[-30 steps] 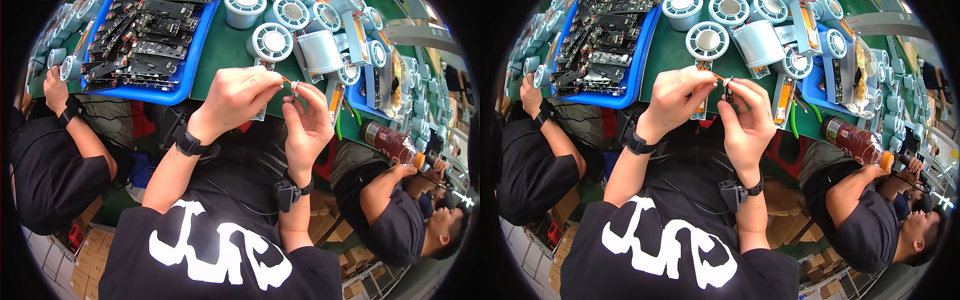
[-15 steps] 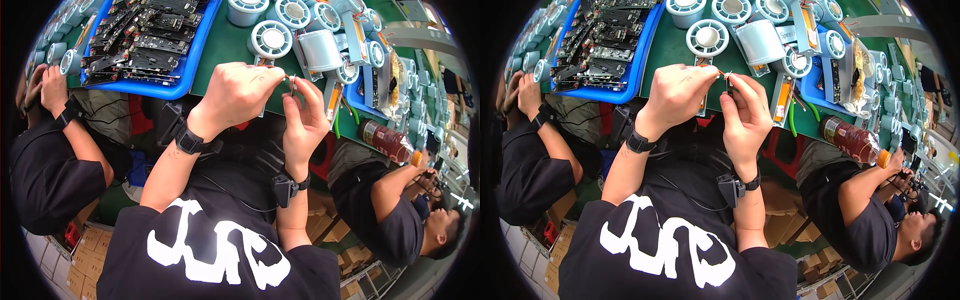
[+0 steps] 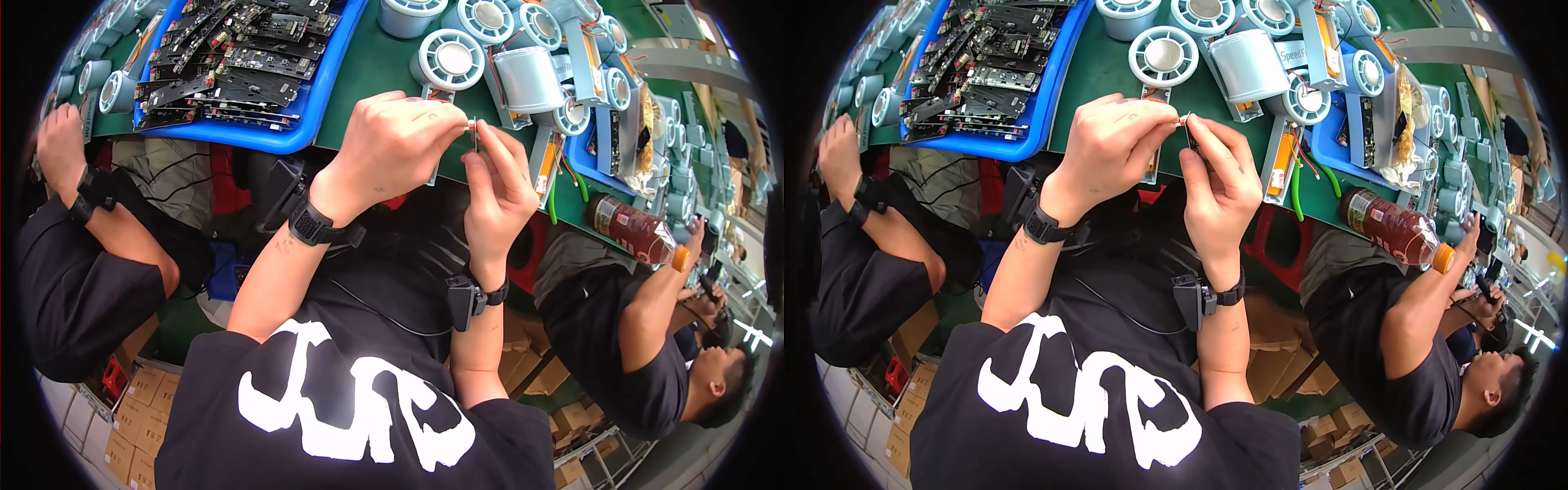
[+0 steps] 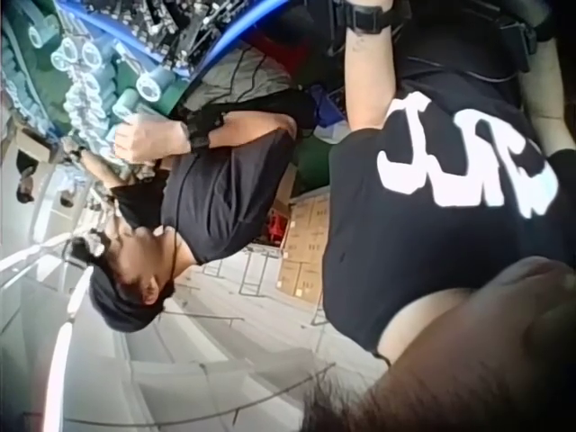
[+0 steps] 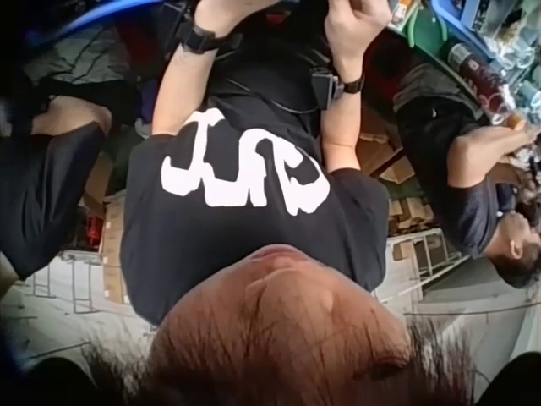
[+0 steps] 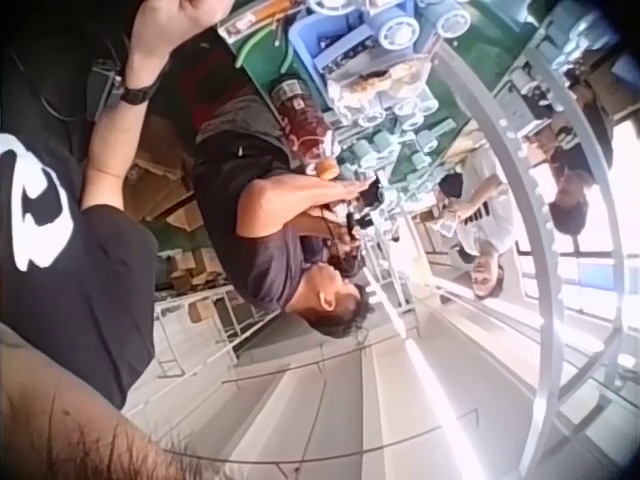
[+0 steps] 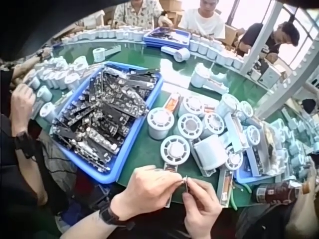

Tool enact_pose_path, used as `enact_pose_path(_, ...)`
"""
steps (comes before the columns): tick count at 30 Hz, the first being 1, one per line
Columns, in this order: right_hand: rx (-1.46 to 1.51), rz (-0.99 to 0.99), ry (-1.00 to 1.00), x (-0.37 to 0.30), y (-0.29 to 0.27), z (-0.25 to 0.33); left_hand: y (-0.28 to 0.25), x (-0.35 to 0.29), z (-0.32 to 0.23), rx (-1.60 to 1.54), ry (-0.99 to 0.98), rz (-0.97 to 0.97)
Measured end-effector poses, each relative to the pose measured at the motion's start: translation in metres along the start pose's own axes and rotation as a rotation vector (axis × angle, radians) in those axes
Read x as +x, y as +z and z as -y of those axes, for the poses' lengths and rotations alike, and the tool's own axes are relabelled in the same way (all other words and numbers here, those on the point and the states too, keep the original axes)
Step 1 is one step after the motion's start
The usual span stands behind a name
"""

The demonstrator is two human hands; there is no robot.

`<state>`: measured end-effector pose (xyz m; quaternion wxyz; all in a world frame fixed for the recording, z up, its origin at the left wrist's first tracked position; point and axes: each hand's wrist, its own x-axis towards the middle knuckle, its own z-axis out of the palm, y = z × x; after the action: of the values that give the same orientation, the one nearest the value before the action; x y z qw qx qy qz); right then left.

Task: The person picks up a battery and a circuit board, connects the wires to the board by hand, and presses the components into the housing of a handheld fan. After securing the parts, the person sets the assembled unit aside and reaches for another circuit board.

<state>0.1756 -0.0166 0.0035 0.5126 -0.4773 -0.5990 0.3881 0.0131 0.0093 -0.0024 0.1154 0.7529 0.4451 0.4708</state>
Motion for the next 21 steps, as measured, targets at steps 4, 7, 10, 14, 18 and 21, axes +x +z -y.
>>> enact_pose_path(4,0.010,0.021,0.004,0.0016,-0.0035,0.0026,0.0009,-0.0001,-0.0020,-0.021,-0.026,-0.015)
enact_pose_path(7,0.014,0.035,0.006,0.0022,-0.0043,0.0023,0.0027,-0.0014,-0.0021,-0.034,-0.051,-0.011)
enact_pose_path(10,0.045,0.040,0.020,0.0020,-0.0044,0.0014,0.0020,-0.0018,-0.0017,-0.030,-0.055,0.006)
enact_pose_path(14,0.019,0.047,0.026,0.0007,-0.0050,0.0005,0.0000,-0.0012,-0.0032,-0.023,-0.058,0.022)
enact_pose_path(18,0.047,0.051,0.033,0.0011,-0.0044,-0.0004,0.0004,-0.0017,-0.0045,-0.038,-0.071,0.013)
enact_pose_path(21,0.075,0.050,0.042,0.0004,-0.0040,-0.0020,0.0012,-0.0020,-0.0044,-0.040,-0.076,0.008)
